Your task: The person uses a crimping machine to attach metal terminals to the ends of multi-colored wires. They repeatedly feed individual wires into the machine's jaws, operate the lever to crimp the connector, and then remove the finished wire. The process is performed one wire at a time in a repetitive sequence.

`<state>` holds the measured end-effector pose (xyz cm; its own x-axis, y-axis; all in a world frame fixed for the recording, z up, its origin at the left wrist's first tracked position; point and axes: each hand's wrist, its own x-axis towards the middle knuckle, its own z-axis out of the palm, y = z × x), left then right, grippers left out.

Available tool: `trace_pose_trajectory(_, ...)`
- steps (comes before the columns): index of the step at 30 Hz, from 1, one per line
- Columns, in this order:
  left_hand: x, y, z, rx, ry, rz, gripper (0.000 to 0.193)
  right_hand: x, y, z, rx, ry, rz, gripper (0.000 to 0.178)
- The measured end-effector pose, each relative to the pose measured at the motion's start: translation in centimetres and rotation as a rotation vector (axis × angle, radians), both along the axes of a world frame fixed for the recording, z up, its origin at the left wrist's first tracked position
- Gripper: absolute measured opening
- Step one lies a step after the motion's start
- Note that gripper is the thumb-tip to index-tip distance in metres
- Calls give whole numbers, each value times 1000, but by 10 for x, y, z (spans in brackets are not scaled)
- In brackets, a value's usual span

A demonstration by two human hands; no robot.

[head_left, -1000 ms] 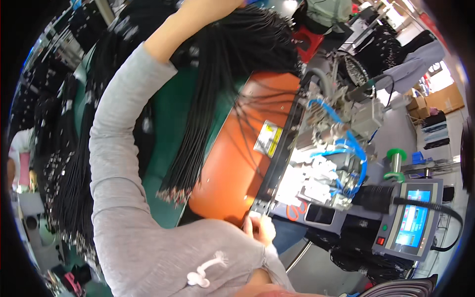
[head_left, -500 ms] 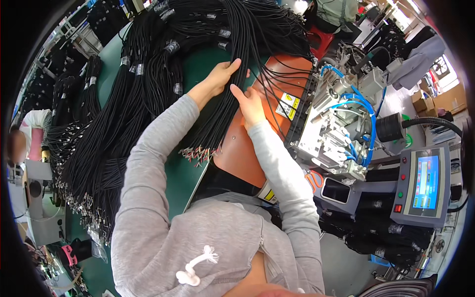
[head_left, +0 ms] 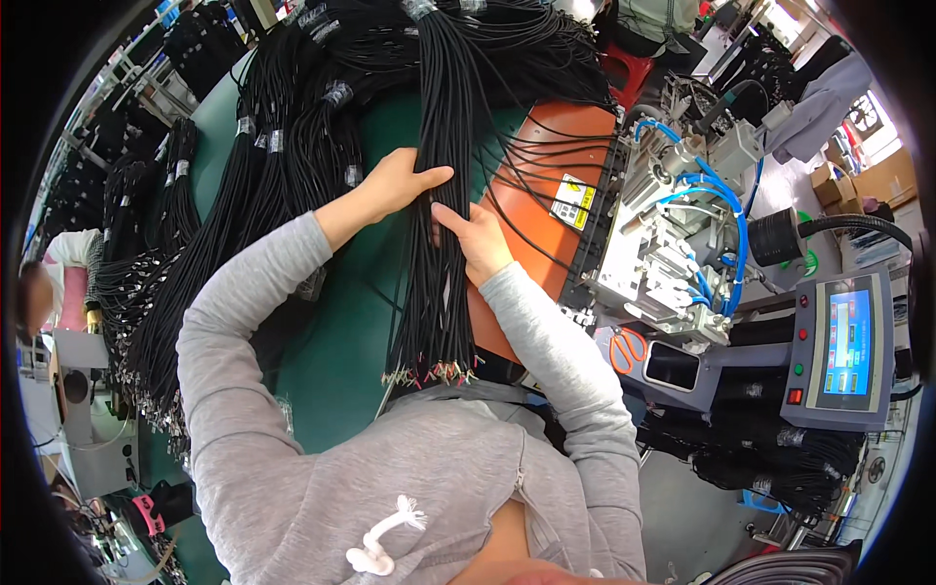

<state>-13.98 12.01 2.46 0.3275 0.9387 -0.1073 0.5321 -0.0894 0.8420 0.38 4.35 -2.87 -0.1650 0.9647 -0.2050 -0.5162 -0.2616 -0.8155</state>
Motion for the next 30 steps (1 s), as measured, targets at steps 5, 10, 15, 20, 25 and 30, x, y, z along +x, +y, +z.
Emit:
trace_pose_trajectory(5,4,-44,0,-326,-548,159,16,20,-4,10,-35,90,31,20)
trace_pose_trajectory(10,-7,-55,22,-540,-989,172,15,51,-34,27,-44,188,215,17)
trace_pose_trajectory(15,-27,-69,46,-460,-465,127,26,95,-122,46,-183,188,329,20)
trace_pose_trajectory(20,-42,-63,-34,-109,129,76,53,84,-147,14,-430,427,304,24)
trace_pose_trajectory(25,10,-69,-1,926,338,-82,82,106,-155,4,-255,475,127,40)
trace_pose_trajectory(30,92,-119,4,1142,195,-991,41,128,-184,11,-135,338,146,67)
